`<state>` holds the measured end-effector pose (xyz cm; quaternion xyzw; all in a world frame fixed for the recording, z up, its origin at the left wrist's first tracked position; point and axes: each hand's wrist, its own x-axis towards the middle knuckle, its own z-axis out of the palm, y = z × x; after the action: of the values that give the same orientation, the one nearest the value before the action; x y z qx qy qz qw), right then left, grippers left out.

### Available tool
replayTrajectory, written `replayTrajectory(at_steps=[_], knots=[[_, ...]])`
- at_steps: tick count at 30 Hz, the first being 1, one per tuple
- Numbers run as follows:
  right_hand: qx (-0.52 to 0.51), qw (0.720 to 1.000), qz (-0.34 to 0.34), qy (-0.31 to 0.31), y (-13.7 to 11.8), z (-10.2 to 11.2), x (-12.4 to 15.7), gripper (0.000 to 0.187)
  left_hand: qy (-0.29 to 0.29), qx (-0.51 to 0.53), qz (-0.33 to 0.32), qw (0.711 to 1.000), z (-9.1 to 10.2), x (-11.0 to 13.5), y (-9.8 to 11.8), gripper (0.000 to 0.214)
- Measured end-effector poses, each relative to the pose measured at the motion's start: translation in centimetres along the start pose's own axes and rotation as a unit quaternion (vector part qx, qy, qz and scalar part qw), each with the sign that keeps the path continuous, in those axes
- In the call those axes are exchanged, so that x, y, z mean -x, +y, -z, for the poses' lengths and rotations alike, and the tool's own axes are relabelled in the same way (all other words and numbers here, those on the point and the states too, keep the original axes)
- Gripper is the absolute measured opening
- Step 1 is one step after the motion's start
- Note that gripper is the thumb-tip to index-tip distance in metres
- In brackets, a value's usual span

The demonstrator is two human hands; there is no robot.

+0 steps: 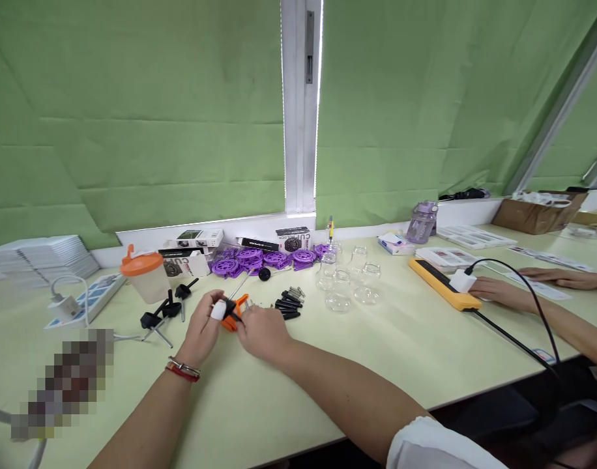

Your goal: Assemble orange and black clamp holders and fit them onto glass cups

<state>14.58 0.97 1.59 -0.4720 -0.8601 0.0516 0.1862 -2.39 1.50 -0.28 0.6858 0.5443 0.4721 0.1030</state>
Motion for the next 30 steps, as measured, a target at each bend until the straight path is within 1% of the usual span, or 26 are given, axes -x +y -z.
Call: replayTrajectory(at_steps=[1,2,3,4,5,7,8,10,12,14,18,22,24,30], knots=[[-0.003,1.0,-0.018,0.011,0.6,0.4,-0.6,0.032,0.029,-0.044,-0.011,0.999,0.5,-0.4,-0.7,0.037],[-0.005,0.999,-0.045,0.018,1.3,0.8,-1.4,0.034,0.049,-0.106,-0.001,0.993,0.9,-0.7,-1.4,0.039],[-0.005,0.996,-0.081,0.02,2.2,1.2,-2.2,0.035,0.056,-0.178,0.027,0.982,1.3,-1.0,-2.1,0.039],[-0.002,0.993,-0.118,0.018,3.1,1.5,-3.1,0.034,0.054,-0.247,0.068,0.965,1.6,-1.2,-2.8,0.039],[0.004,0.989,-0.15,0.017,4.1,1.8,-4.0,0.033,0.043,-0.296,0.118,0.947,1.8,-1.4,-3.4,0.039],[0.025,0.977,-0.212,0.009,6.2,1.9,-5.6,0.032,0.001,-0.348,0.209,0.914,1.9,-1.4,-4.4,0.04],[0.029,0.972,-0.232,0.005,7.1,1.8,-6.3,0.03,-0.023,-0.358,0.239,0.902,1.8,-1.3,-4.7,0.041],[0.031,0.967,-0.253,0.0,8.8,1.4,-7.4,0.028,-0.058,-0.371,0.269,0.887,1.6,-1.1,-5.1,0.041],[0.035,0.964,-0.264,-0.004,10.0,0.9,-8.2,0.025,-0.068,-0.377,0.283,0.879,1.4,-0.9,-5.3,0.042],[0.038,0.962,-0.27,-0.008,10.8,0.4,-8.7,0.023,-0.063,-0.382,0.291,0.875,1.3,-0.9,-5.5,0.044],[0.044,0.962,-0.27,-0.021,11.6,-0.3,-9.4,0.021,-0.058,-0.389,0.301,0.869,1.3,-1.1,-5.8,0.045],[0.048,0.964,-0.26,-0.03,11.8,-1.0,-9.7,0.021,-0.075,-0.392,0.281,0.873,1.3,-1.2,-5.7,0.04],[0.051,0.964,-0.258,-0.032,11.9,-1.5,-9.8,0.021,-0.073,-0.391,0.276,0.875,1.4,-1.3,-5.6,0.039],[0.062,0.963,-0.26,-0.035,12.1,-2.3,-10.0,0.023,-0.067,-0.361,0.283,0.886,1.8,-1.5,-5.9,0.03]])
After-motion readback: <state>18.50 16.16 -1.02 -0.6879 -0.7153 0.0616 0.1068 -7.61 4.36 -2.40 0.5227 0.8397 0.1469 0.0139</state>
